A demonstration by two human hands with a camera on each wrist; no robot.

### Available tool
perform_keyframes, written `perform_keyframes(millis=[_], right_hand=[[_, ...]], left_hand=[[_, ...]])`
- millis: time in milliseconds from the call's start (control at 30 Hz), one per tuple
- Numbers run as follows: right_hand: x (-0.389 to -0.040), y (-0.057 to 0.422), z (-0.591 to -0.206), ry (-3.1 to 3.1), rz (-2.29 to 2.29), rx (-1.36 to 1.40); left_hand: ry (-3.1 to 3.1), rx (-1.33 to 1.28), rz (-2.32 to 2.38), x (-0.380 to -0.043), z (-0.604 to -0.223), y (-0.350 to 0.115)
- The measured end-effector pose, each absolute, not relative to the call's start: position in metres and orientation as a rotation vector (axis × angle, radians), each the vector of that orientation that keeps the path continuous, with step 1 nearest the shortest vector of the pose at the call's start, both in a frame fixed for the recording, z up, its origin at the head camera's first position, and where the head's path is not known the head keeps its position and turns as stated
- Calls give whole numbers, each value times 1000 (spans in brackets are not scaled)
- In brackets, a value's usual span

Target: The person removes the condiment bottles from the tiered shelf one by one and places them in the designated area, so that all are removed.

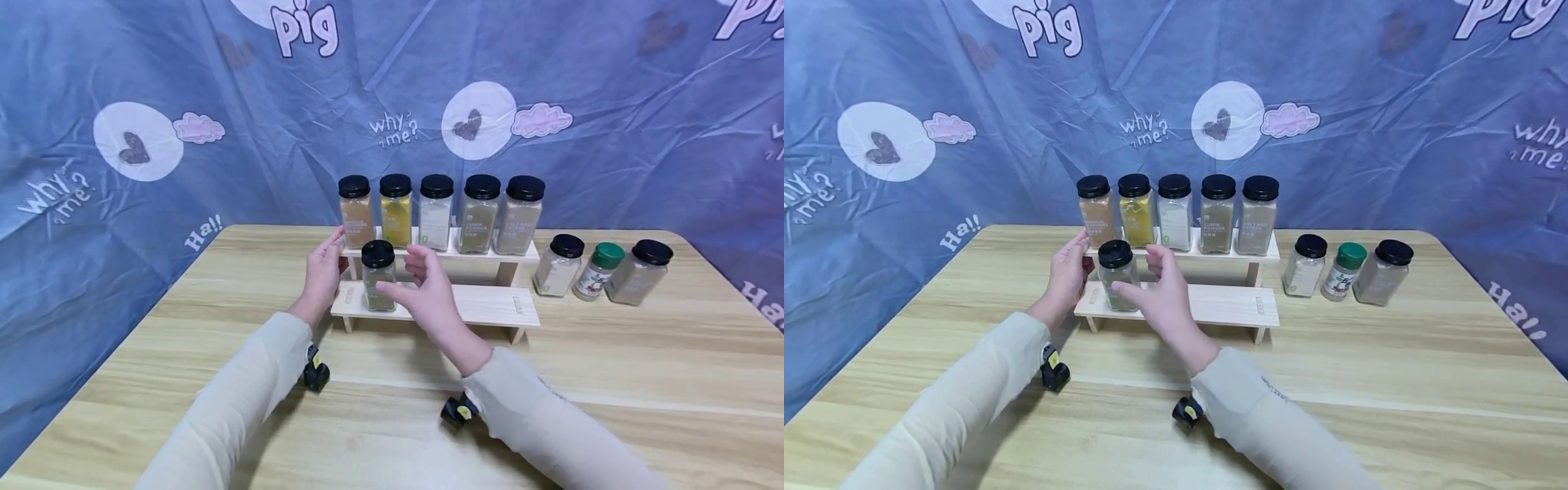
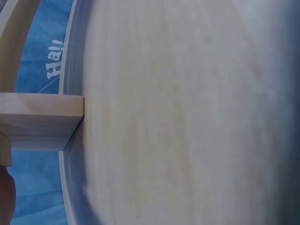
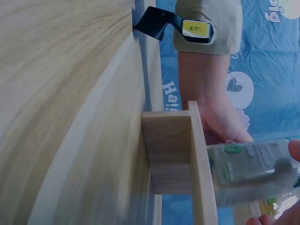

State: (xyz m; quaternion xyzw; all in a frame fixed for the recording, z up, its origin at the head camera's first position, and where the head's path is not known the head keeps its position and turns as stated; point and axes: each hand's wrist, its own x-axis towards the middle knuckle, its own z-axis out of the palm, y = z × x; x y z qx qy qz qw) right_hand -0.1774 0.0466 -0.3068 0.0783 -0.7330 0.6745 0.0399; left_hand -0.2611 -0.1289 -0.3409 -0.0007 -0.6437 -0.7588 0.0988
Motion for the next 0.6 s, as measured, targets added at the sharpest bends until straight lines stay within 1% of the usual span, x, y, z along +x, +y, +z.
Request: perform_keyframes(millis=[233,600], right_hand=[[-186,30,-316,-2271,1961,258],[-189,19,-325,-2387,1803,278]], left_hand=[[-1932,6,-2232,-261,-340,-130],[-1900,-13,-2237,-262,-341,-129]])
